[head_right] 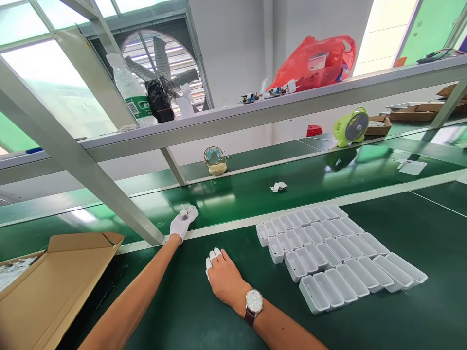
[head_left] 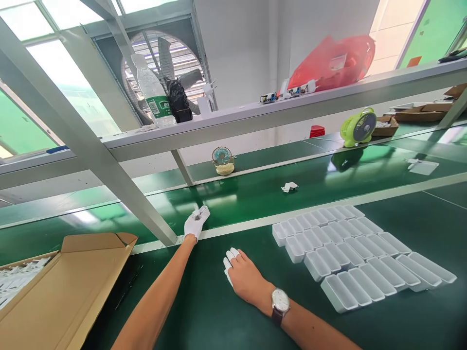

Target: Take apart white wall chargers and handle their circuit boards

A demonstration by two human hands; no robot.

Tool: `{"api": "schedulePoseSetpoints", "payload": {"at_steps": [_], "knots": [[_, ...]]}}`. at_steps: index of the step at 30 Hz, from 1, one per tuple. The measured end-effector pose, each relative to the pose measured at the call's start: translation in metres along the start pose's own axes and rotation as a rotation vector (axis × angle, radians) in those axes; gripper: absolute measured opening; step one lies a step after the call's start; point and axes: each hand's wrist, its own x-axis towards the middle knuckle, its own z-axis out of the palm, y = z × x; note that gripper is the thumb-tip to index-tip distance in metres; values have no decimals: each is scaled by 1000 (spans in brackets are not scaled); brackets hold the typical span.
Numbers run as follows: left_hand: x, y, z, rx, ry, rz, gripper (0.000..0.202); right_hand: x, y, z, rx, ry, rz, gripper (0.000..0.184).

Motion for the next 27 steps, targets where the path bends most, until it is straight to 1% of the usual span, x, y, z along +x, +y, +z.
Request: {"api": "schedulePoseSetpoints", "payload": {"at_steps": [5, 7, 9, 13, 17, 22, 27], "knots": [[-11, -31, 3, 34, 155, -110, 29, -1, 1, 1, -2, 7, -5, 37], [-19, -38, 4, 44, 183, -115, 28, -2, 1, 1, -6, 8, -1, 37], [-28, -41, 6, 51, 174, -92, 33, -2, 0, 2, -12, 12, -1, 37], [-48, -38, 19, 62, 89, -3, 38, -3, 0, 4, -25, 24, -10, 38], [-59, -29, 38, 59, -43, 75, 33, -1, 0, 0, -27, 24, -11, 36], [-58, -10, 67, 56, -246, 166, 25, 2, 0, -8, -9, -2, -62, 32], [-46, 13, 109, 156, -436, 282, 25, 3, 1, -10, 2, -11, -74, 29]]}}
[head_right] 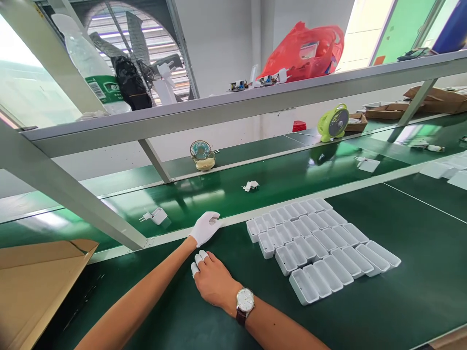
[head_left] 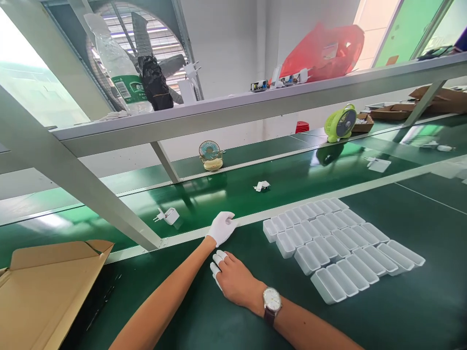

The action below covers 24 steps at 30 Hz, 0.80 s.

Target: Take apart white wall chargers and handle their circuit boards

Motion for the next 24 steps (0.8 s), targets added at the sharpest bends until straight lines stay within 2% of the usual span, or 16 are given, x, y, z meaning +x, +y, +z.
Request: {"api": "schedulePoseSetpoints", "payload": {"at_steps": [6, 11, 14, 19, 24], "knots": [[52, 30, 36, 244, -121, 158, 46, 1, -1, 1, 6, 44, 5, 28], [105, 67, 55, 425, -225, 317, 55, 4, -1, -2, 41, 14, 6, 27], [137, 82, 66, 504, -265, 345, 56, 6, 0, -4, 65, -3, -4, 24], [179, 85, 82, 576, -267, 232, 42, 8, 2, -3, 103, 14, 22, 20], [193, 71, 78, 520, -244, 21, 41, 9, 3, -4, 126, 22, 31, 21]]}}
